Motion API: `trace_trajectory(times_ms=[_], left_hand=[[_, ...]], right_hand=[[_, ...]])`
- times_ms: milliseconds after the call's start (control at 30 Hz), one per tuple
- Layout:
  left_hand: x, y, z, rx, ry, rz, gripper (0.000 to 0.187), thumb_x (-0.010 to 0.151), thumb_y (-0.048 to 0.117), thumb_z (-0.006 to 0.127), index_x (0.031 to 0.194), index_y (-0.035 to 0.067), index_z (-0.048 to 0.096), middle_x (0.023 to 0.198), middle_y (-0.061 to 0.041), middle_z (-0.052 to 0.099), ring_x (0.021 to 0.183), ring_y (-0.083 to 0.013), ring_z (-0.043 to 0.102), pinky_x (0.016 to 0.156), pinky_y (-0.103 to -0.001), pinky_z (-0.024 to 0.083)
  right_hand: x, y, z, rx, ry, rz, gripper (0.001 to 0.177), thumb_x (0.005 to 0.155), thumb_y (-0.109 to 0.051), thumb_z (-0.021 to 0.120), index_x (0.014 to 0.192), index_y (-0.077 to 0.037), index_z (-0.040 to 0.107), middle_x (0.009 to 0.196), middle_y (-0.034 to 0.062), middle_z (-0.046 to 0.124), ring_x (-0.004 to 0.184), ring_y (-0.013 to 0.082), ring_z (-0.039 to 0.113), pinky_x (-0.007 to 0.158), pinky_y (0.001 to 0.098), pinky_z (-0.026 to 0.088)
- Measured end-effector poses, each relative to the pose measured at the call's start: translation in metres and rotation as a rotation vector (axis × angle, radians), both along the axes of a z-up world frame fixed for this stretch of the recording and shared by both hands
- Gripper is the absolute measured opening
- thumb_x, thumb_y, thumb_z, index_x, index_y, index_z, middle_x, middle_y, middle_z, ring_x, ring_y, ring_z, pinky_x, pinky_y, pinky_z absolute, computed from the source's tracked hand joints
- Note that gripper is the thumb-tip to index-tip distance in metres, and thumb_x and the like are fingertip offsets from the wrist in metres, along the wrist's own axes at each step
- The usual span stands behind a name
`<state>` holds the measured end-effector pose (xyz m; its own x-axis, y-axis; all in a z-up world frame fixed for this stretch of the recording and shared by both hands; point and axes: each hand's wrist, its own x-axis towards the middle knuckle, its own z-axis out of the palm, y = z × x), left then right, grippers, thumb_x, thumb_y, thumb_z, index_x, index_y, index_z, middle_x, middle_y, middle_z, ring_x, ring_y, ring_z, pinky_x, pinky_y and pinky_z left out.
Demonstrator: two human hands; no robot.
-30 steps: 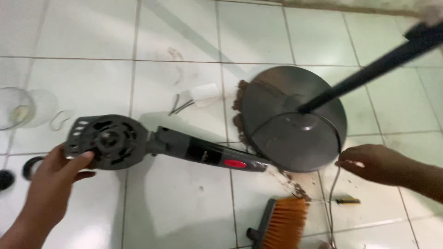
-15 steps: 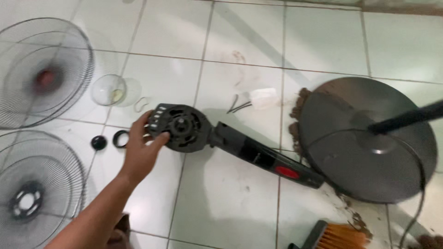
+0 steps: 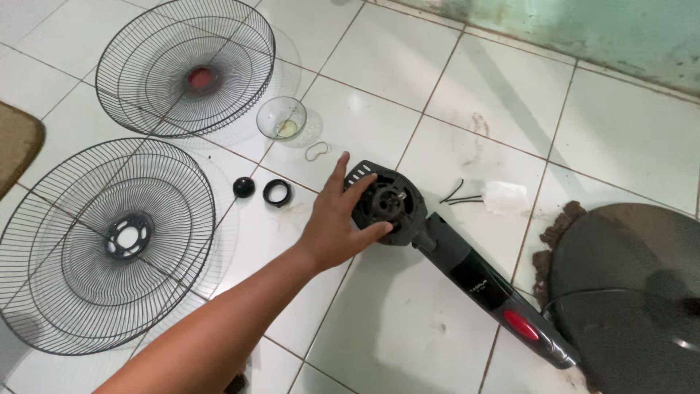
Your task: The person disassembles a standing fan by first unscrewing the neck joint to separate the motor head from the stand. They then use a screwdriver to remove screws from the motor housing, detaching the plastic casing to expose the internal motor components.
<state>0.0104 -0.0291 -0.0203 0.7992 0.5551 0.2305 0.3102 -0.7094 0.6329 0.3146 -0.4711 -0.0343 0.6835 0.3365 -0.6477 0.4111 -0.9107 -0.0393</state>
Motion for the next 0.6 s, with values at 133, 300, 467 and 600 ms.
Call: trace_trajectory(times_ms=[133, 300, 467, 600], left_hand=[[0.013, -0.008, 0.005, -0.022, 0.02, 0.116, 0.099, 0.069, 0.056, 0.087, 0.146, 0.008, 0.048, 0.16, -0.028, 0.027, 0.144, -0.0445, 0.034, 0.115, -0.053, 0.032], [0.027, -0.013, 0.006, 0.248, 0.021, 0.197, 0.107, 0.066, 0.072, 0.081, 0.142, 0.003, 0.049, 0.148, -0.022, 0.045, 0.143, -0.0408, 0.037, 0.113, -0.059, 0.024], [0.036, -0.016, -0.003, 0.31, 0.041, 0.163, 0.094, 0.074, 0.071, 0.077, 0.139, 0.007, 0.055, 0.15, -0.018, 0.048, 0.142, -0.0364, 0.041, 0.11, -0.057, 0.029], [0.033, -0.014, -0.003, 0.227, 0.021, 0.176, 0.092, 0.07, 0.068, 0.08, 0.135, 0.007, 0.057, 0.145, -0.017, 0.051, 0.138, -0.0364, 0.042, 0.106, -0.055, 0.034]], right_hand=[[0.014, 0.053, 0.022, 0.129, -0.02, -0.001, 0.034, 0.102, -0.033, 0.057, 0.129, -0.014, 0.066, 0.096, 0.0081, 0.071, 0.078, 0.0205, 0.067, 0.072, 0.0354, 0.059], [0.011, 0.142, 0.068, 0.221, -0.018, 0.044, 0.034, 0.104, -0.033, 0.055, 0.124, -0.012, 0.072, 0.086, 0.009, 0.075, 0.068, 0.0201, 0.068, 0.065, 0.0346, 0.06], [-0.052, 0.237, 0.153, 0.014, -0.104, 0.255, 0.034, 0.104, -0.039, 0.054, 0.12, -0.017, 0.075, 0.078, 0.005, 0.076, 0.063, 0.0158, 0.071, 0.062, 0.0291, 0.062], [-0.087, 0.285, 0.2, -0.078, -0.109, 0.34, 0.032, 0.099, -0.045, 0.059, 0.114, -0.023, 0.078, 0.076, 0.0005, 0.079, 0.062, 0.0126, 0.075, 0.064, 0.0265, 0.061]])
